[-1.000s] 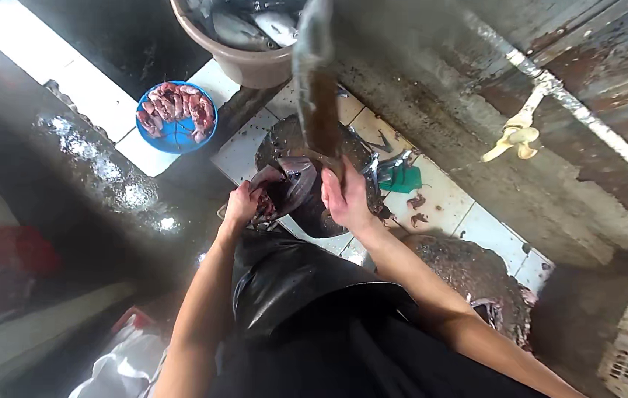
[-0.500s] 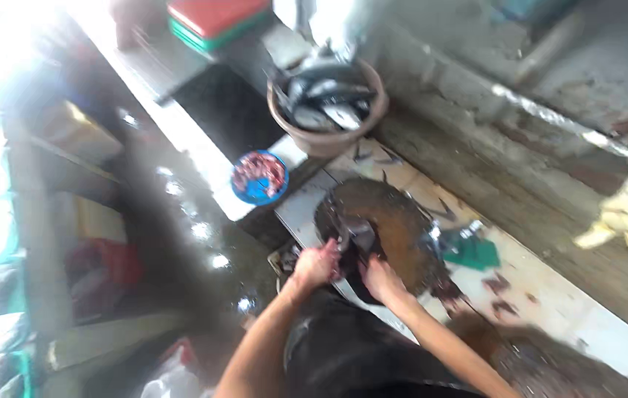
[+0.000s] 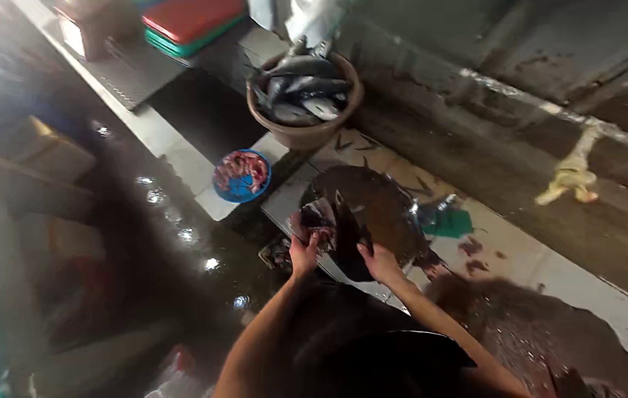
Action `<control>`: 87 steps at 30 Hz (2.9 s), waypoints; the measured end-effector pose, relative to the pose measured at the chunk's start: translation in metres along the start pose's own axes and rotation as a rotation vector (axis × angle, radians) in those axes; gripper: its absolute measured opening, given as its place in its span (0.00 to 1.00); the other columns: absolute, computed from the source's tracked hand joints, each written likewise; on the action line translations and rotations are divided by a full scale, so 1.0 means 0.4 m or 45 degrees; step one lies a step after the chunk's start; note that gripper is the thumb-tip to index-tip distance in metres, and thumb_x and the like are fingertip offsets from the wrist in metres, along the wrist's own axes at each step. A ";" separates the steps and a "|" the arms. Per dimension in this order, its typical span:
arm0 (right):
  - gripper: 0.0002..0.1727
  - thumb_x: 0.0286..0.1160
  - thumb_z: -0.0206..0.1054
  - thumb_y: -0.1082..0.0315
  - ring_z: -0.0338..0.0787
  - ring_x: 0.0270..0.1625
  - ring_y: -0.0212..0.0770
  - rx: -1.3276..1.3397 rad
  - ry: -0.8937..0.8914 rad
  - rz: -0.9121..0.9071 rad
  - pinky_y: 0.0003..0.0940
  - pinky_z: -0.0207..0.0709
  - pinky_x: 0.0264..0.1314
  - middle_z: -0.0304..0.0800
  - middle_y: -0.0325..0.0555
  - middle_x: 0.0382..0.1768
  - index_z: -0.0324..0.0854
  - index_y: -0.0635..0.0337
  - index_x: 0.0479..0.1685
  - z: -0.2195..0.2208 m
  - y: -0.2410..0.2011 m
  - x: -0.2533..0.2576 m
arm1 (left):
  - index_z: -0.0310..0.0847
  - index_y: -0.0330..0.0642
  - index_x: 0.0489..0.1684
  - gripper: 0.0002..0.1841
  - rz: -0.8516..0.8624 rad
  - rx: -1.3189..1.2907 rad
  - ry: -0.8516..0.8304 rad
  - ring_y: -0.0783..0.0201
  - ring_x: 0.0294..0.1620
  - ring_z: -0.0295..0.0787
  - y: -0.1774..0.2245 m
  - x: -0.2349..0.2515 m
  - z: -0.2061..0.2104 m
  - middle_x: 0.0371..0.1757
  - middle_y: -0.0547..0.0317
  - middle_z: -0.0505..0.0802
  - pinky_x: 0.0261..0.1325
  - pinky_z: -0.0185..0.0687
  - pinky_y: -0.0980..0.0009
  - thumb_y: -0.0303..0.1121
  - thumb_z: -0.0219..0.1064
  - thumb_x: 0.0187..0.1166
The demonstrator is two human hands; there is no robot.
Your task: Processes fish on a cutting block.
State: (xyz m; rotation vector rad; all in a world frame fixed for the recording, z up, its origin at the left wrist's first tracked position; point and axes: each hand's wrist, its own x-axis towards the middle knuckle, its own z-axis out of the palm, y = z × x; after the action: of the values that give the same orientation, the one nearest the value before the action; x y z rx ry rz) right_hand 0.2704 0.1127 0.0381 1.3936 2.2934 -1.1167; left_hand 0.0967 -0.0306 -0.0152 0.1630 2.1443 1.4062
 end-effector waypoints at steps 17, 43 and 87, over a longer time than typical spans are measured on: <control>0.31 0.91 0.50 0.46 0.93 0.33 0.54 0.042 0.355 -0.523 0.56 0.89 0.38 0.90 0.55 0.32 0.71 0.66 0.71 0.032 -0.151 0.030 | 0.87 0.37 0.49 0.20 -0.216 0.072 -0.253 0.58 0.28 0.96 0.057 0.027 -0.023 0.33 0.50 0.96 0.39 0.96 0.58 0.49 0.70 0.82; 0.32 0.90 0.49 0.41 0.94 0.50 0.57 -0.202 -0.006 -0.240 0.57 0.86 0.56 0.92 0.57 0.42 0.77 0.63 0.66 0.068 0.034 -0.064 | 0.83 0.38 0.55 0.18 -0.200 -0.014 -0.134 0.58 0.26 0.96 -0.044 -0.025 -0.020 0.33 0.51 0.96 0.35 0.98 0.56 0.44 0.72 0.81; 0.32 0.87 0.51 0.37 0.94 0.43 0.59 -0.460 -0.053 -0.347 0.61 0.86 0.45 0.91 0.55 0.35 0.80 0.57 0.63 0.062 -0.061 -0.017 | 0.74 0.35 0.75 0.28 -0.341 -0.110 -0.310 0.55 0.49 0.93 -0.210 0.020 -0.215 0.58 0.44 0.93 0.56 0.90 0.55 0.52 0.48 0.94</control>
State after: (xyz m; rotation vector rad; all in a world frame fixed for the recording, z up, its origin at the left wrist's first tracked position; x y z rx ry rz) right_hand 0.2492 0.0845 0.0367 0.9384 2.5481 -0.7331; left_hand 0.0622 -0.1339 -0.0669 0.0120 1.8281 1.2513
